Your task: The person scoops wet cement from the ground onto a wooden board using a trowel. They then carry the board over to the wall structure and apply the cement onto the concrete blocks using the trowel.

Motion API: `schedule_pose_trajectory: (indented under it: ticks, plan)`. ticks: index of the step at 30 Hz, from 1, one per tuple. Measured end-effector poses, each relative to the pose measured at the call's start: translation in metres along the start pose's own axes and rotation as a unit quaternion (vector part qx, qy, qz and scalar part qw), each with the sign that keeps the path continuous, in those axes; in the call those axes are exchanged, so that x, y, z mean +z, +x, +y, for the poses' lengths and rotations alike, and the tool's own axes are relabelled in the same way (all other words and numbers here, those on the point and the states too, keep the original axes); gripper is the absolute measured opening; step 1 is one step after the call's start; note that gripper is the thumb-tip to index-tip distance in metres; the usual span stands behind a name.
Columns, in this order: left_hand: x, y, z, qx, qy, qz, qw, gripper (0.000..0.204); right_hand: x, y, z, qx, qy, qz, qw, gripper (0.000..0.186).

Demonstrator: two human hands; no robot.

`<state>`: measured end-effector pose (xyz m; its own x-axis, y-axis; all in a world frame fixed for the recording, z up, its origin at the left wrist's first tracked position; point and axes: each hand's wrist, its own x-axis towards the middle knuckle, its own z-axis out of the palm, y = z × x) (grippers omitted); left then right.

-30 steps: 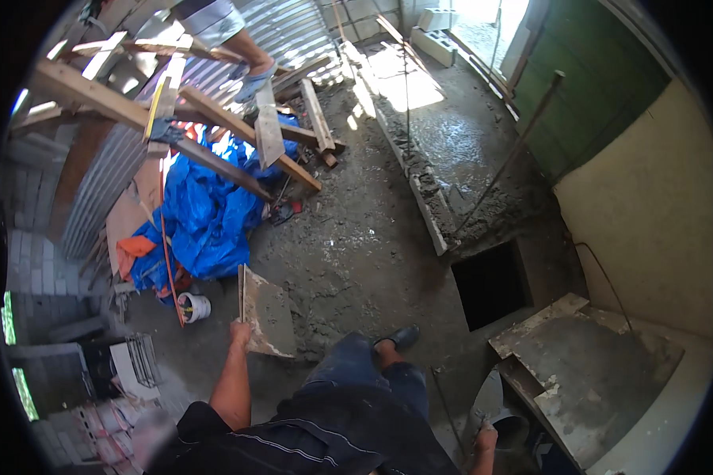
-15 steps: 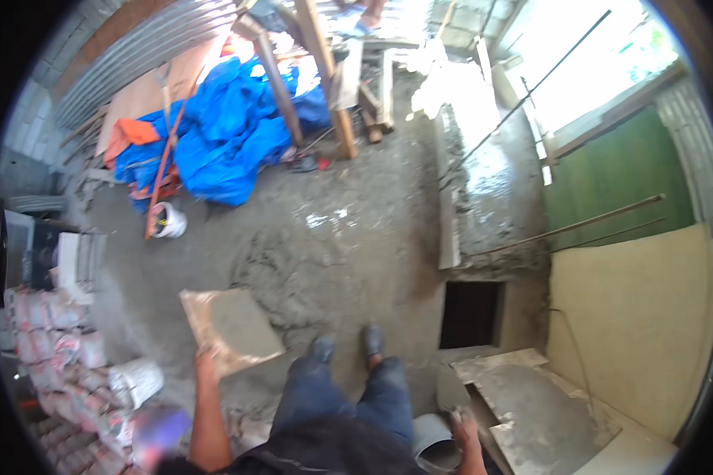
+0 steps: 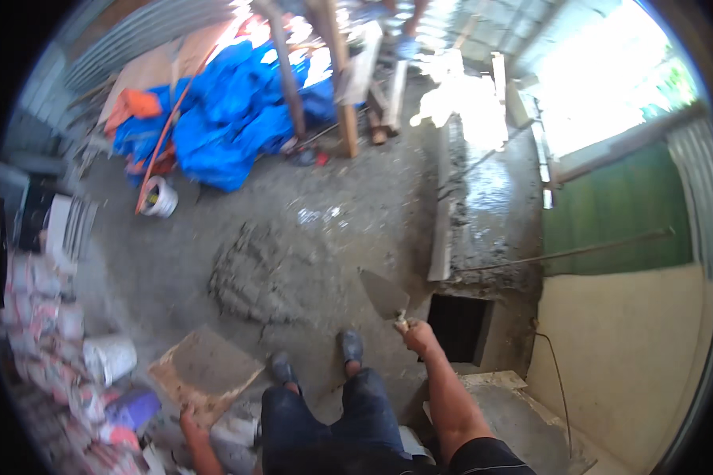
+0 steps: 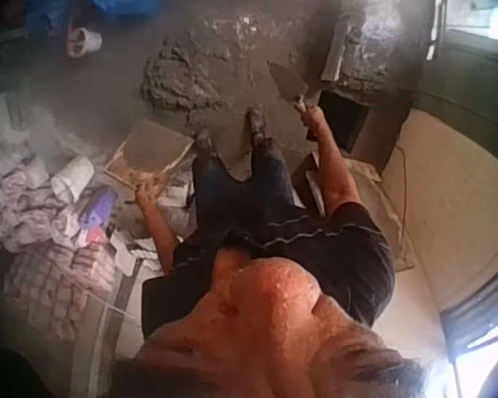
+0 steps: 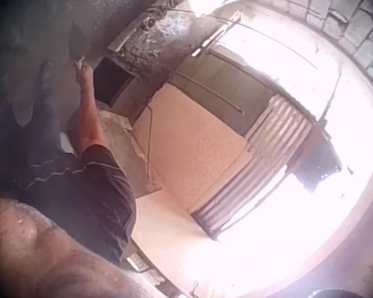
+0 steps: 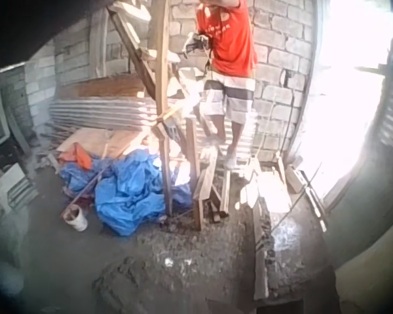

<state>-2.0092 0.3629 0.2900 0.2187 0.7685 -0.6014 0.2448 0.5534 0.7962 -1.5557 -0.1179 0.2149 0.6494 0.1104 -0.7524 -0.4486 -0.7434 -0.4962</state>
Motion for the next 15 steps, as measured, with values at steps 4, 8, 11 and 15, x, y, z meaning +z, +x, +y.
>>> schedule_pose_trajectory:
  ticks: [4,8,11,15]
  plan:
    - [-0.032,0.019,-0.022,0.244,0.34,-0.035,0.907,0.03,0.067,0.005,-0.006,0.028,0.032,-0.083,0.996,0.029]
    - [-0.01,0.059,-0.039,0.017,0.024,0.055,0.998,0.04,0.155,0.011,-0.033,-0.011,-0.04,-0.075,0.996,0.034]
    - [-0.003,0.13,-0.063,-0.063,-0.01,0.115,0.991,0.045,0.233,0.053,-0.041,-0.059,-0.121,-0.071,0.988,0.036]
    - [-0.02,0.25,-0.131,-0.05,-0.065,0.078,0.994,0.043,0.347,0.124,-0.057,-0.125,-0.213,-0.037,0.968,0.037]
